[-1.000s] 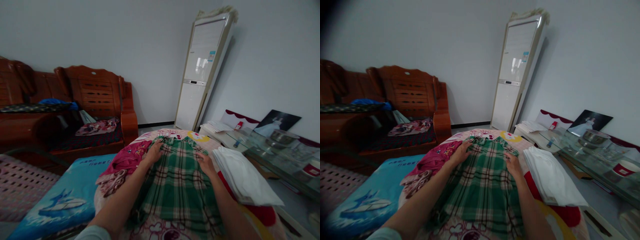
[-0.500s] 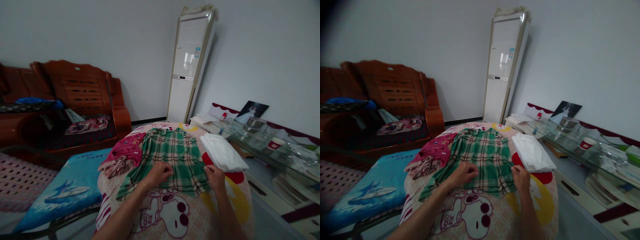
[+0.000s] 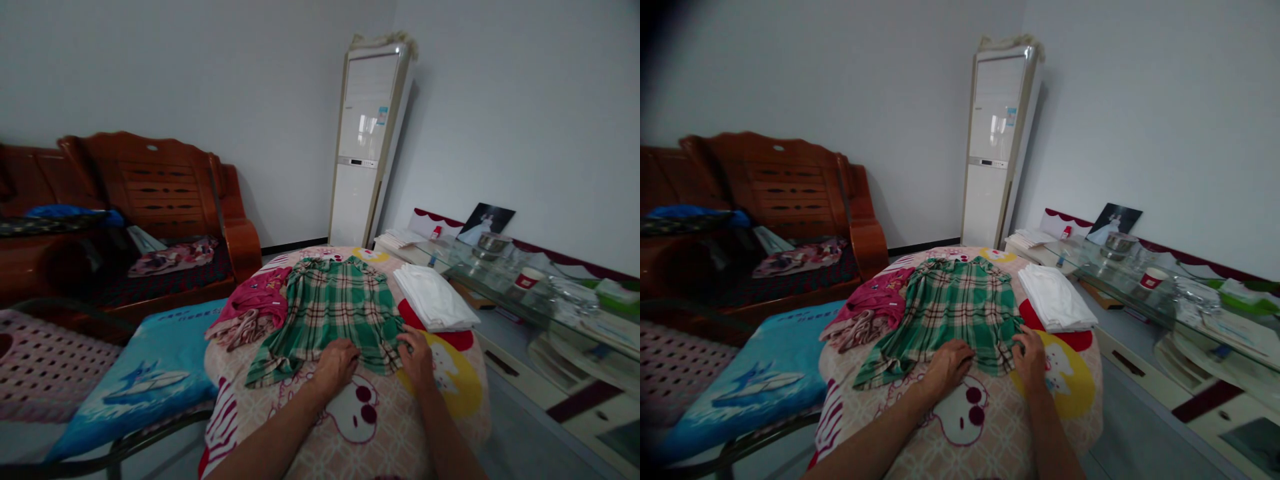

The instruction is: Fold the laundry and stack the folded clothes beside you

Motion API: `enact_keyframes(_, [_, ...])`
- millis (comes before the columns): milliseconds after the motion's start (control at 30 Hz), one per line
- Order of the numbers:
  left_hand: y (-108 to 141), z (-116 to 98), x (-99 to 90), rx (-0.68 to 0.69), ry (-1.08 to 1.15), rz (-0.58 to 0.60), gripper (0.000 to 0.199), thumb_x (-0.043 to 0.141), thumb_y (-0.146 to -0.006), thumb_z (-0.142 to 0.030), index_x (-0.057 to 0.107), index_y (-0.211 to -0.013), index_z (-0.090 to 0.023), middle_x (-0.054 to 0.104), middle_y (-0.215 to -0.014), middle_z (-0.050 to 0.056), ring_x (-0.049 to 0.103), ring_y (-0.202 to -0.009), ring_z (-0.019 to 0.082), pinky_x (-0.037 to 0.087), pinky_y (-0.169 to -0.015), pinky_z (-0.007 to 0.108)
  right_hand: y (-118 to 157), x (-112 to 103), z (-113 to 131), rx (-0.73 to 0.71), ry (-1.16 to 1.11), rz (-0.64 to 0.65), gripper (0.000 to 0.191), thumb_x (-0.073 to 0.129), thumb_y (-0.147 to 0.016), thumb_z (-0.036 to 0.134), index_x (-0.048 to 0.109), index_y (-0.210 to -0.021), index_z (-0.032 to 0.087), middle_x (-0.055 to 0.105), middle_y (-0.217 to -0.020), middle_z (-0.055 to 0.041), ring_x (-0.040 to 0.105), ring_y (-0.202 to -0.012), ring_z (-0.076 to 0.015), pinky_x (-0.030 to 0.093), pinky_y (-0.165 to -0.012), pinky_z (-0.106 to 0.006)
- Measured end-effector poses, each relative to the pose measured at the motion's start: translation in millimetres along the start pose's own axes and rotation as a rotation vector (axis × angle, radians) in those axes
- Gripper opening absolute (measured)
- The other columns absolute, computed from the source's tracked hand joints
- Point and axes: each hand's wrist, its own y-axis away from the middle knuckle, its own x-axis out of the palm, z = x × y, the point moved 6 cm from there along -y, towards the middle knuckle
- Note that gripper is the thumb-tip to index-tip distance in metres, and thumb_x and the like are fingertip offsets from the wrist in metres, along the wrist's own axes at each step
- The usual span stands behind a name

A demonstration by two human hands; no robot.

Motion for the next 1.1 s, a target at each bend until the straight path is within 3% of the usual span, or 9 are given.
enact_keyframes(167, [-14.3,14.9,-3.4,-0.125,0.037,-0.084,0.023,0.044,-0.091,-0.017,0.066,-0.095,-0.019,0.067,-0.095,0.007,0.061,-0.093,0.019,0.044,-0.084,0.029,14.3,15.8,42.5,-0.257,-0.017,0.18,0.024,0.058,-0.078,0.027,0.07,-0.098,0.019,0.063,-0.12,-0.0123,0.054,-0.117,-0.0269,0.032,-0.109,-0.05])
enact_keyframes(267, [-20.3,25.4,-5.6,-0.202,0.083,-0.14,0.019,0.044,-0.092,-0.019,0.063,-0.096,-0.021,0.068,-0.091,0.004,0.062,-0.088,0.018,0.044,-0.08,0.027,22.2,32.6,53.4,-0.332,0.013,0.273,0.029,0.062,-0.078,0.03,0.069,-0.104,0.019,0.062,-0.125,-0.0133,0.052,-0.12,-0.0284,0.029,-0.111,-0.053])
enact_keyframes(333, [-21.4,26.6,-4.8,-0.191,0.092,-0.146,0.017,0.046,-0.091,-0.02,0.062,-0.095,-0.021,0.068,-0.092,0.003,0.062,-0.088,0.017,0.044,-0.081,0.027,21.5,39.9,48.1,-0.315,0.023,0.266,0.022,0.055,-0.081,0.025,0.069,-0.098,0.019,0.064,-0.121,-0.0131,0.054,-0.117,-0.027,0.032,-0.108,-0.053])
enact_keyframes(500, [-15.0,18.2,-5.4,-0.106,0.031,-0.165,0.022,0.053,-0.083,-0.013,0.062,-0.102,-0.02,0.065,-0.102,0.005,0.057,-0.1,0.019,0.042,-0.088,0.028,12.3,39.5,23.4,-0.219,-0.076,0.082,0.023,0.044,-0.087,0.025,0.066,-0.087,0.019,0.07,-0.1,-0.0116,0.062,-0.096,-0.0248,0.047,-0.093,-0.046])
enact_keyframes(667, [-9.3,23.0,-14.6,-0.198,-0.057,-0.137,0.03,0.045,-0.081,-0.005,0.061,-0.103,-0.018,0.063,-0.101,0.007,0.056,-0.099,0.019,0.042,-0.088,0.029,11.4,37.9,19.0,-0.165,-0.133,0.067,0.026,0.045,-0.088,0.029,0.068,-0.094,0.021,0.07,-0.098,-0.0114,0.063,-0.094,-0.0259,0.05,-0.087,-0.042])
enact_keyframes(900, [1.4,56.5,-35.7,-0.303,-0.017,-0.189,0.04,0.045,-0.074,0.002,0.062,-0.103,-0.019,0.065,-0.103,0.005,0.059,-0.101,0.017,0.041,-0.088,0.025,9.9,39.8,10.9,-0.064,-0.161,0.062,0.03,0.044,-0.086,0.032,0.069,-0.094,0.018,0.071,-0.092,-0.0104,0.064,-0.091,-0.0242,0.05,-0.083,-0.038])
enact_keyframes(1100, [15.6,96.5,-80.1,-0.438,-0.038,-0.289,0.045,0.044,-0.066,0.004,0.064,-0.1,-0.018,0.068,-0.105,0.006,0.061,-0.102,0.019,0.043,-0.09,0.027,6.7,40.3,0.8,0.024,-0.193,0.063,0.032,0.043,-0.086,0.037,0.069,-0.087,0.019,0.072,-0.086,-0.0104,0.065,-0.084,-0.0235,0.051,-0.078,-0.036])
